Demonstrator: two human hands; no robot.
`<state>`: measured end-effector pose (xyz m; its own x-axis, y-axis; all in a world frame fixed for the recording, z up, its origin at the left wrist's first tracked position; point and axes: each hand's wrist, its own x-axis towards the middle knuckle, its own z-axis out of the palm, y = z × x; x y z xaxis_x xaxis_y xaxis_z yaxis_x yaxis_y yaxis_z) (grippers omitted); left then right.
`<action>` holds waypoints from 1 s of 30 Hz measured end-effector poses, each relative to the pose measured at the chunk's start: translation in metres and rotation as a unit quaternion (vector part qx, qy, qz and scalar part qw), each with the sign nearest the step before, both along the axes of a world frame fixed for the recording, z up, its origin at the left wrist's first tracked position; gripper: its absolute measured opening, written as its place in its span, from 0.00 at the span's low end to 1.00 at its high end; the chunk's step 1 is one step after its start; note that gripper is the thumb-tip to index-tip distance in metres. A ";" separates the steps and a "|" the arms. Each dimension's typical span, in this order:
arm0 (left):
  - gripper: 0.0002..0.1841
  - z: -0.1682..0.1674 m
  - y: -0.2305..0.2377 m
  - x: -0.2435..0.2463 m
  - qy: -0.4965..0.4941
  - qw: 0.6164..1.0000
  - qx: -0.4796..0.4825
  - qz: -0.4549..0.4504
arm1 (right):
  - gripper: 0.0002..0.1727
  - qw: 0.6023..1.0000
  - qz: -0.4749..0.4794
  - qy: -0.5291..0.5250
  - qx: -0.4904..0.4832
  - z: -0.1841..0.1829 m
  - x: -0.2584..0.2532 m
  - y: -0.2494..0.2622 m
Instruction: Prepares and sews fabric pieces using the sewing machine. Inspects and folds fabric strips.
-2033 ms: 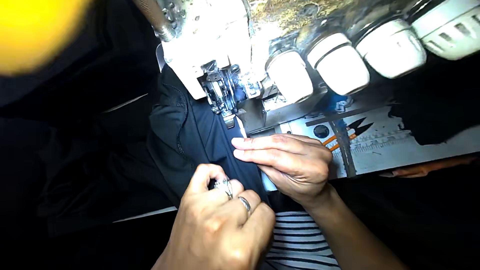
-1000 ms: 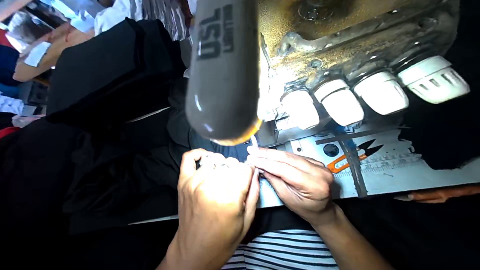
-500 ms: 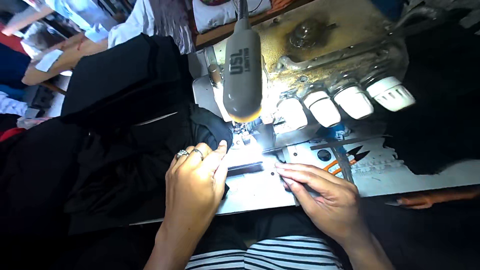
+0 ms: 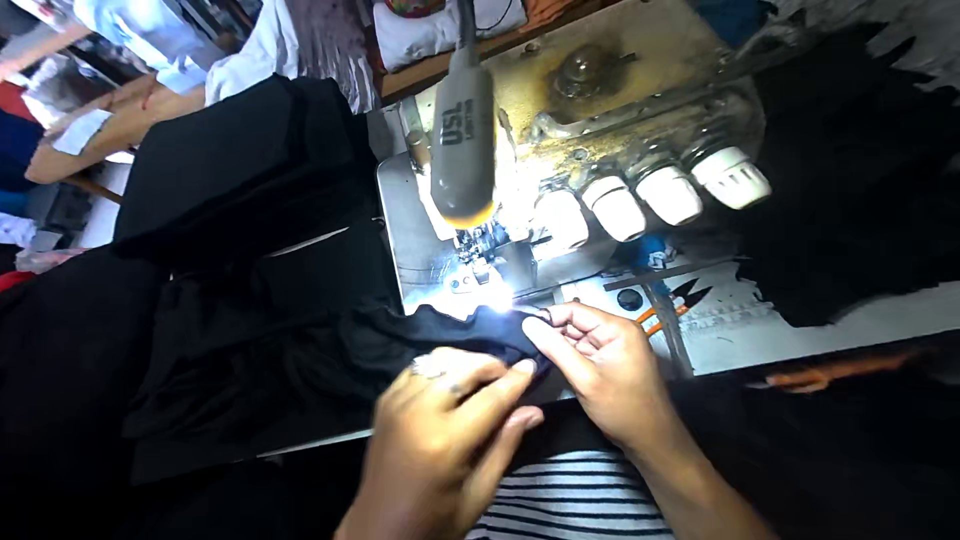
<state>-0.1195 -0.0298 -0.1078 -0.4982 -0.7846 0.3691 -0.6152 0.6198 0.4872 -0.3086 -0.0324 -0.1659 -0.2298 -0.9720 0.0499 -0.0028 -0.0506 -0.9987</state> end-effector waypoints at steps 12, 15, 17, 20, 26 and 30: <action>0.08 0.003 -0.089 0.069 0.033 0.983 0.100 0.152 | 0.12 0.999 0.021 0.031 -0.007 -0.014 -0.019 0.020; 0.08 0.003 -0.090 0.064 0.035 0.983 0.092 0.156 | 0.11 0.999 0.001 0.044 -0.016 -0.016 -0.019 0.023; 0.08 0.004 -0.090 0.063 0.033 0.983 0.087 0.155 | 0.10 0.999 0.000 0.034 -0.017 -0.015 -0.020 0.023; 0.08 0.005 -0.092 0.065 0.024 0.984 0.083 0.153 | 0.08 1.000 0.006 0.004 -0.012 -0.015 -0.019 0.021; 0.07 0.005 -0.091 0.067 0.022 0.984 0.083 0.158 | 0.07 1.000 0.008 0.010 0.003 -0.020 -0.020 0.018; 0.10 0.005 -0.091 0.069 0.032 0.986 0.080 0.145 | 0.07 1.000 -0.002 0.017 0.010 -0.020 -0.020 0.018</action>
<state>-0.0506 -0.1213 -0.1032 -0.2239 -0.9415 0.2521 -0.7201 0.3341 0.6082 -0.3289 -0.0144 -0.1862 -0.2314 -0.9721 0.0377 -0.0371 -0.0299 -0.9989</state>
